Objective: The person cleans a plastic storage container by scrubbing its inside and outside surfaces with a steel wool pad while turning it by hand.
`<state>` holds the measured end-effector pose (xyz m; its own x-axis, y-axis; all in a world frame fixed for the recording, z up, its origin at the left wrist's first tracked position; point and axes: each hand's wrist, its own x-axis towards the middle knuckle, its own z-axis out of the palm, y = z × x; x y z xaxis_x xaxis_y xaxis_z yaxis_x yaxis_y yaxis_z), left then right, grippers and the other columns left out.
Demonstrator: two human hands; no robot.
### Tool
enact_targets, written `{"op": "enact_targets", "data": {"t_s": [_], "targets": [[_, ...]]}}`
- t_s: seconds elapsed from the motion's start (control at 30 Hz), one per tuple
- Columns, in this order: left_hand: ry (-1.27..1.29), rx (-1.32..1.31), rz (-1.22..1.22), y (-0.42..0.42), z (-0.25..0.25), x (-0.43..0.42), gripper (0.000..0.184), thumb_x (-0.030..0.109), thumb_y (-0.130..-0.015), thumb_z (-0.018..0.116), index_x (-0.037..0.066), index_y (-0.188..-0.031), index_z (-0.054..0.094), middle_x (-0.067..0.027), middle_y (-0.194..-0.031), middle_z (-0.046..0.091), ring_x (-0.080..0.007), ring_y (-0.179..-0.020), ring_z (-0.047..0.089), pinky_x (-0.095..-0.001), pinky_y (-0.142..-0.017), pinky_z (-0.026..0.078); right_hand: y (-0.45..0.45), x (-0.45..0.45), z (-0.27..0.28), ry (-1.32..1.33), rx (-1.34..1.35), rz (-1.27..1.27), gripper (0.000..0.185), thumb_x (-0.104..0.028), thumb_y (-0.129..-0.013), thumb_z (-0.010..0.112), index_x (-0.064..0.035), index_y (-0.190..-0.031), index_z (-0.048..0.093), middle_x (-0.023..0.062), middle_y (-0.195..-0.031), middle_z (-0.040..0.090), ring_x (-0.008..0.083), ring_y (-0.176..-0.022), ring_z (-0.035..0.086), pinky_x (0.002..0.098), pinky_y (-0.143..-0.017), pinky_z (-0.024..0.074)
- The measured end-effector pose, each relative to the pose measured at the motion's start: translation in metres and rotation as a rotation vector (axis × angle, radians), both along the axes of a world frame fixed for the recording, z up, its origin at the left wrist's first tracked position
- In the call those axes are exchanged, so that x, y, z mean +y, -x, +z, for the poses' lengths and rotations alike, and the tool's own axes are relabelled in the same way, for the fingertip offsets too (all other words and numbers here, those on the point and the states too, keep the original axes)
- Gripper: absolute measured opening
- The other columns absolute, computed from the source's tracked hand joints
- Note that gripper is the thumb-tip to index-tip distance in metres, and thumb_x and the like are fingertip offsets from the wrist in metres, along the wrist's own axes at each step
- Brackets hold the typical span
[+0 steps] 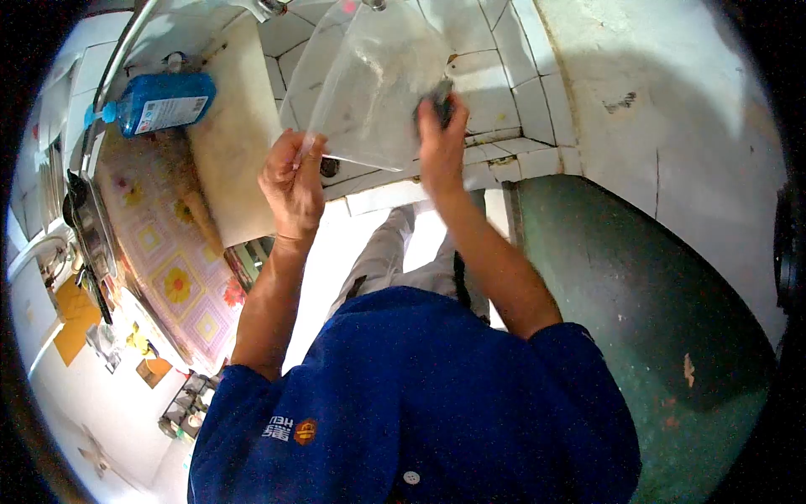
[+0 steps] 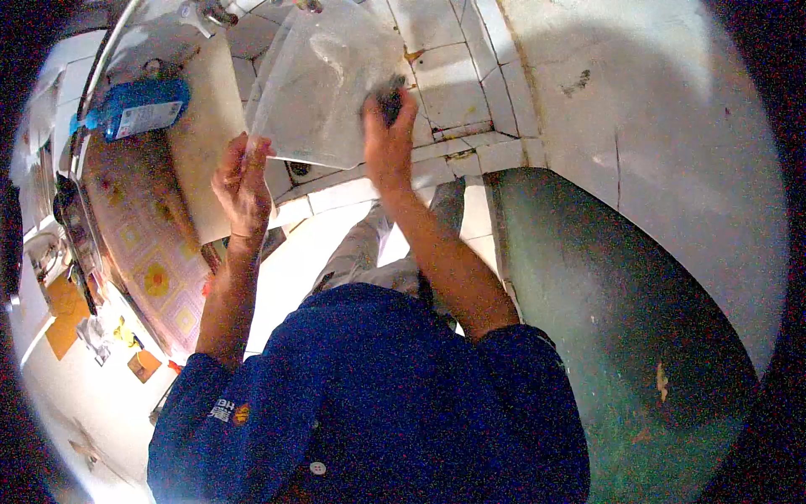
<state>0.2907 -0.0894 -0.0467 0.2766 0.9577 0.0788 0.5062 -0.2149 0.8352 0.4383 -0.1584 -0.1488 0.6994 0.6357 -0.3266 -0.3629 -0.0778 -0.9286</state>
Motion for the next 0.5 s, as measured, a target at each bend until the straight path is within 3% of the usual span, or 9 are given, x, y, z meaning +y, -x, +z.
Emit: {"op": "enact_targets", "data": {"t_s": [0.03,0.07,0.13,0.17,0.27,0.37,0.47,0.5], "targets": [[0.06,-0.011,0.027,-0.003,0.002,-0.002,0.016,0.012,-0.087,0.062,0.001,-0.076,0.061,-0.0035,-0.065,0.057,-0.0101,-0.062,0.05,-0.0276,-0.068,0.046,-0.013,0.014,0.0,-0.035,0.176,-0.062,0.049,-0.026,-0.093,0.057,-0.0004,-0.129,0.035,0.015,-0.113,0.051,0.0247,-0.098,0.051,0.0374,-0.089,0.0422],[0.059,-0.012,0.022,-0.007,0.002,-0.004,0.016,0.012,-0.087,0.062,0.001,-0.076,0.061,-0.0035,-0.065,0.057,-0.0101,-0.062,0.05,-0.0276,-0.068,0.046,-0.021,0.02,0.004,-0.069,0.352,-0.124,0.048,-0.027,-0.093,0.056,0.0,-0.128,0.036,0.0153,-0.114,0.052,0.0245,-0.098,0.051,0.0375,-0.088,0.0421],[0.017,-0.042,0.065,-0.014,-0.001,-0.005,0.016,0.013,-0.087,0.062,0.0,-0.078,0.063,-0.0016,-0.066,0.056,-0.0081,-0.061,0.047,-0.0239,-0.053,0.035,0.005,0.002,0.005,-0.049,0.149,-0.078,0.053,-0.03,-0.094,0.056,0.0007,-0.132,0.035,0.0118,-0.113,0.049,0.0195,-0.101,0.048,0.0318,-0.091,0.0402],[0.017,-0.048,0.064,-0.015,-0.002,-0.004,0.016,0.013,-0.087,0.062,0.0,-0.078,0.063,-0.0016,-0.066,0.056,-0.0081,-0.061,0.047,-0.0239,-0.053,0.035,0.022,-0.012,0.014,0.014,0.032,-0.051,0.053,-0.027,-0.093,0.056,0.0006,-0.133,0.034,0.012,-0.116,0.046,0.019,-0.103,0.046,0.0306,-0.093,0.0384],[0.019,-0.024,0.069,-0.014,-0.004,-0.001,0.016,0.014,-0.088,0.062,0.0,-0.079,0.064,0.0005,-0.065,0.056,-0.0066,-0.06,0.046,-0.0231,-0.054,0.036,0.063,-0.045,0.019,0.071,0.285,-0.007,0.054,-0.026,-0.092,0.058,0.0013,-0.132,0.033,0.014,-0.123,0.044,0.0212,-0.11,0.044,0.032,-0.097,0.0356],[0.074,-0.047,-0.024,-0.011,0.001,-0.001,0.016,0.014,-0.088,0.062,0.0,-0.08,0.064,0.0011,-0.065,0.057,-0.0061,-0.061,0.046,-0.0225,-0.055,0.037,0.023,-0.024,0.006,0.052,0.326,-0.082,0.05,-0.028,-0.091,0.059,0.0004,-0.125,0.037,0.0144,-0.115,0.049,0.0225,-0.103,0.049,0.0334,-0.09,0.0408],[0.084,-0.029,-0.029,-0.007,0.005,-0.002,0.015,0.012,-0.088,0.062,-0.001,-0.081,0.064,0.0009,-0.064,0.057,-0.0066,-0.062,0.047,-0.0224,-0.056,0.038,-0.044,0.031,-0.04,-0.074,0.248,-0.18,0.045,-0.027,-0.089,0.062,0.0032,-0.118,0.044,0.0128,-0.108,0.055,0.0216,-0.097,0.051,0.032,-0.088,0.0406],[0.08,0.038,-0.057,-0.004,0.008,-0.002,0.015,0.012,-0.088,0.062,-0.001,-0.081,0.063,0.0006,-0.065,0.057,-0.0067,-0.062,0.047,-0.0223,-0.056,0.039,-0.071,0.045,-0.029,0.092,0.234,-0.14,0.043,-0.026,-0.087,0.063,0.0023,-0.116,0.048,0.0106,-0.106,0.057,0.0201,-0.093,0.052,0.0323,-0.086,0.0414]]}}
